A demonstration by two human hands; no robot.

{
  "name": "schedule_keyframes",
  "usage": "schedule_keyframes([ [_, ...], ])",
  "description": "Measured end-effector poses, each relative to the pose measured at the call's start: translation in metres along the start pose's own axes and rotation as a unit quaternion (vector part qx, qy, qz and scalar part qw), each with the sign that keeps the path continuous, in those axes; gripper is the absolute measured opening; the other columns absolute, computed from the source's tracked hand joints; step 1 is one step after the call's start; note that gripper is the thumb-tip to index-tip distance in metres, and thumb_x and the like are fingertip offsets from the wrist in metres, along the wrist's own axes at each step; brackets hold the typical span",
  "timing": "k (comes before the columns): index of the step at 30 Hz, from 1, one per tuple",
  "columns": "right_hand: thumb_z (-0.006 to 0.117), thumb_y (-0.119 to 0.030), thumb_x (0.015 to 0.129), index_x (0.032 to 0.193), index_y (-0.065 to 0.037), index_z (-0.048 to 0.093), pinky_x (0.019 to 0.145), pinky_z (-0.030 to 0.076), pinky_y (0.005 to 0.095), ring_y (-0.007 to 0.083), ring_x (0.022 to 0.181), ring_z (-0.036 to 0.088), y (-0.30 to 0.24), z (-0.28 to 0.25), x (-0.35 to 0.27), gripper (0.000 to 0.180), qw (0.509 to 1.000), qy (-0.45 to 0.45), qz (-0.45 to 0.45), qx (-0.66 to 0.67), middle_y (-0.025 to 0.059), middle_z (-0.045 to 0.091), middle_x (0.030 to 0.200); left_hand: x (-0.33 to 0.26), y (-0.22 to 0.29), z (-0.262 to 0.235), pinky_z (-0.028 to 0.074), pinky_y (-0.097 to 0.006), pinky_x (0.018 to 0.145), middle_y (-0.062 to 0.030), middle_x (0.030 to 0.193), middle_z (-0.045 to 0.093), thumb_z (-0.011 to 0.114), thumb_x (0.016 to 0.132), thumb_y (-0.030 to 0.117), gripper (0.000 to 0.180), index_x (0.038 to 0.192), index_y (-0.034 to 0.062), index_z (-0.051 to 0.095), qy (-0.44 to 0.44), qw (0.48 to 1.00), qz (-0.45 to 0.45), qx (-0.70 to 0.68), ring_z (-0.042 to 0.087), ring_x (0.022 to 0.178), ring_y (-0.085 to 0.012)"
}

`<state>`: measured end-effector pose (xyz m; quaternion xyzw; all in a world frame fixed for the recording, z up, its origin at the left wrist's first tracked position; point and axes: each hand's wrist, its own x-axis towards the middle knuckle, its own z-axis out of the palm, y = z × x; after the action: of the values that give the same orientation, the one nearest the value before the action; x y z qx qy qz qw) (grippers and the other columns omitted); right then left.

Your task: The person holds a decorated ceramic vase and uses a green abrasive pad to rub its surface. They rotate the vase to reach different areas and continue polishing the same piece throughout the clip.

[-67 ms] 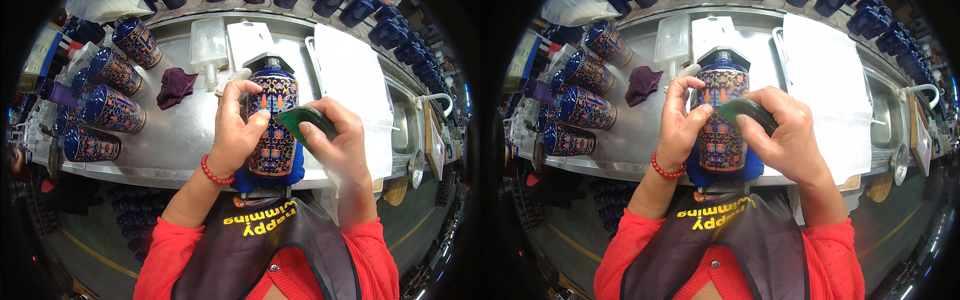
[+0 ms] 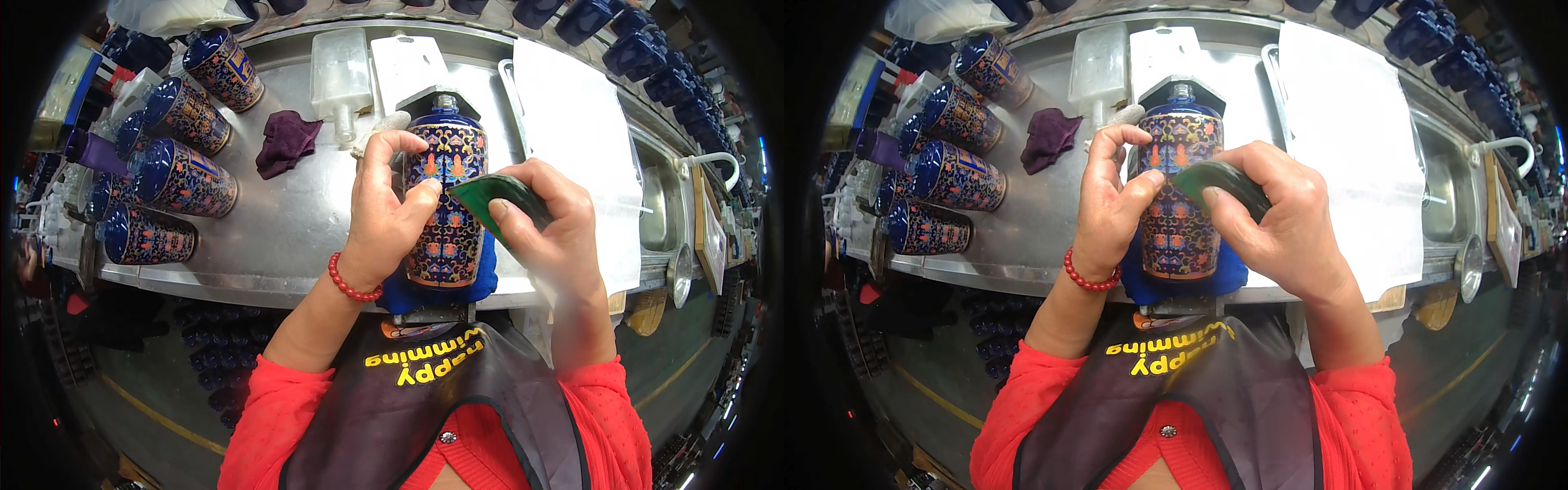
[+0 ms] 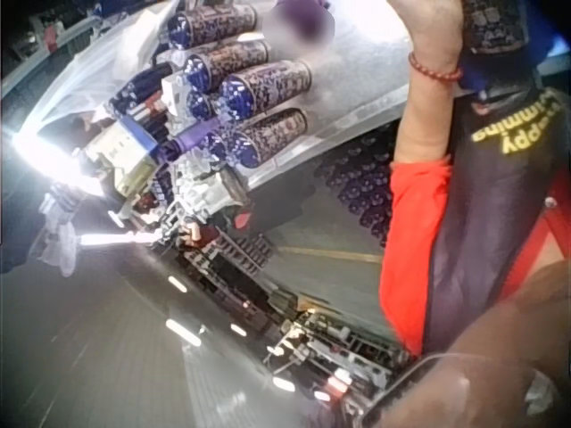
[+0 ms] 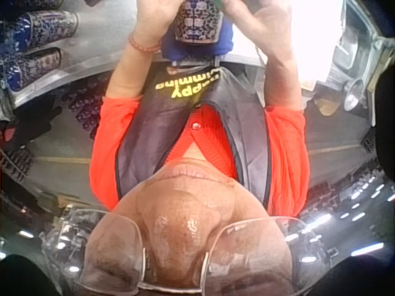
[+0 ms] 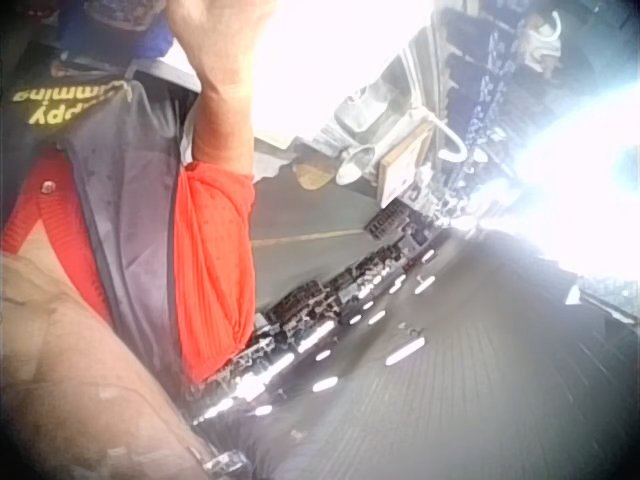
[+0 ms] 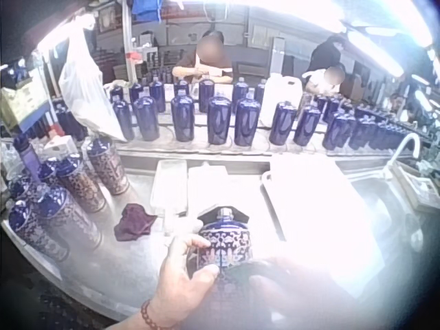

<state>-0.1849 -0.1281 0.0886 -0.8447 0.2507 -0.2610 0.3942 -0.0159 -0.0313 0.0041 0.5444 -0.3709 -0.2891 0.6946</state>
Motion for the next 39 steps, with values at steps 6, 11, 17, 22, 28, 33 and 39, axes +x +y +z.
schedule_keyframes([
  [6,0.068,-0.005,0.086,0.101,0.004,0.069,0.068,0.048,0.0255,0.0107,0.076,0.061,0.0010,-0.0009,-0.0014,0.018,1.000,0.000,0.009,0.006,0.0055,0.067,0.084,0.0040,-0.0050,-0.0022,0.044,-0.039,0.104,-0.0141,0.115,0.060,0.066,0.082,0.007,0.037,0.118,0.0019,0.056,-0.005,0.994,0.082,0.077,0.056,0.112,-0.0247],
  [11,0.068,-0.004,0.085,0.101,0.005,0.069,0.067,0.047,0.0255,0.0105,0.075,0.061,0.0021,-0.0007,-0.0008,0.018,1.000,0.003,0.000,0.005,0.0056,0.067,0.084,0.0031,-0.0052,-0.0011,0.043,-0.041,0.104,-0.0151,0.116,0.060,0.067,0.081,0.008,0.039,0.119,0.0027,0.056,-0.002,0.994,0.081,0.080,0.056,0.112,-0.0264],
  [17,0.068,-0.004,0.085,0.100,0.005,0.069,0.067,0.047,0.0253,0.0102,0.075,0.060,0.0014,0.0002,-0.0003,0.018,1.000,0.004,0.003,0.008,0.0055,0.066,0.083,0.0035,-0.0051,-0.0011,0.043,-0.041,0.104,-0.0158,0.117,0.059,0.066,0.082,0.008,0.040,0.120,0.0029,0.056,-0.001,0.992,0.076,0.096,0.055,0.113,-0.0266],
  [22,0.067,-0.003,0.085,0.100,0.004,0.069,0.067,0.047,0.0253,0.0100,0.075,0.060,0.0016,0.0011,0.0003,0.017,1.000,0.005,0.001,0.012,0.0054,0.066,0.083,0.0042,-0.0043,-0.0017,0.043,-0.041,0.104,-0.0156,0.117,0.059,0.066,0.083,0.008,0.039,0.120,0.0025,0.056,-0.009,0.993,0.081,0.079,0.055,0.113,-0.0266],
  [28,0.068,-0.003,0.085,0.100,0.005,0.069,0.067,0.047,0.0253,0.0099,0.075,0.060,0.0027,0.0017,0.0004,0.017,1.000,0.007,-0.001,0.010,0.0054,0.066,0.084,0.0041,-0.0037,-0.0009,0.043,-0.040,0.104,-0.0145,0.116,0.060,0.065,0.084,0.007,0.035,0.117,0.0016,0.056,-0.006,0.995,0.080,0.060,0.056,0.112,-0.0256],
  [33,0.068,-0.003,0.085,0.100,0.004,0.069,0.067,0.047,0.0252,0.0099,0.075,0.060,0.0040,0.0025,0.0011,0.017,1.000,0.008,-0.005,0.010,0.0053,0.067,0.084,0.0045,-0.0048,-0.0010,0.044,-0.040,0.103,-0.0141,0.115,0.060,0.065,0.083,0.007,0.034,0.116,0.0014,0.057,0.002,0.993,0.089,0.075,0.056,0.111,-0.0258],
  [39,0.068,-0.003,0.085,0.101,0.004,0.070,0.067,0.047,0.0256,0.0103,0.075,0.060,0.0035,0.0020,0.0009,0.018,1.000,0.013,-0.015,-0.008,0.0054,0.067,0.084,0.0035,-0.0054,-0.0014,0.044,-0.040,0.103,-0.0138,0.115,0.060,0.066,0.083,0.008,0.035,0.116,0.0015,0.057,-0.001,0.996,0.072,0.061,0.056,0.111,-0.0258],
])
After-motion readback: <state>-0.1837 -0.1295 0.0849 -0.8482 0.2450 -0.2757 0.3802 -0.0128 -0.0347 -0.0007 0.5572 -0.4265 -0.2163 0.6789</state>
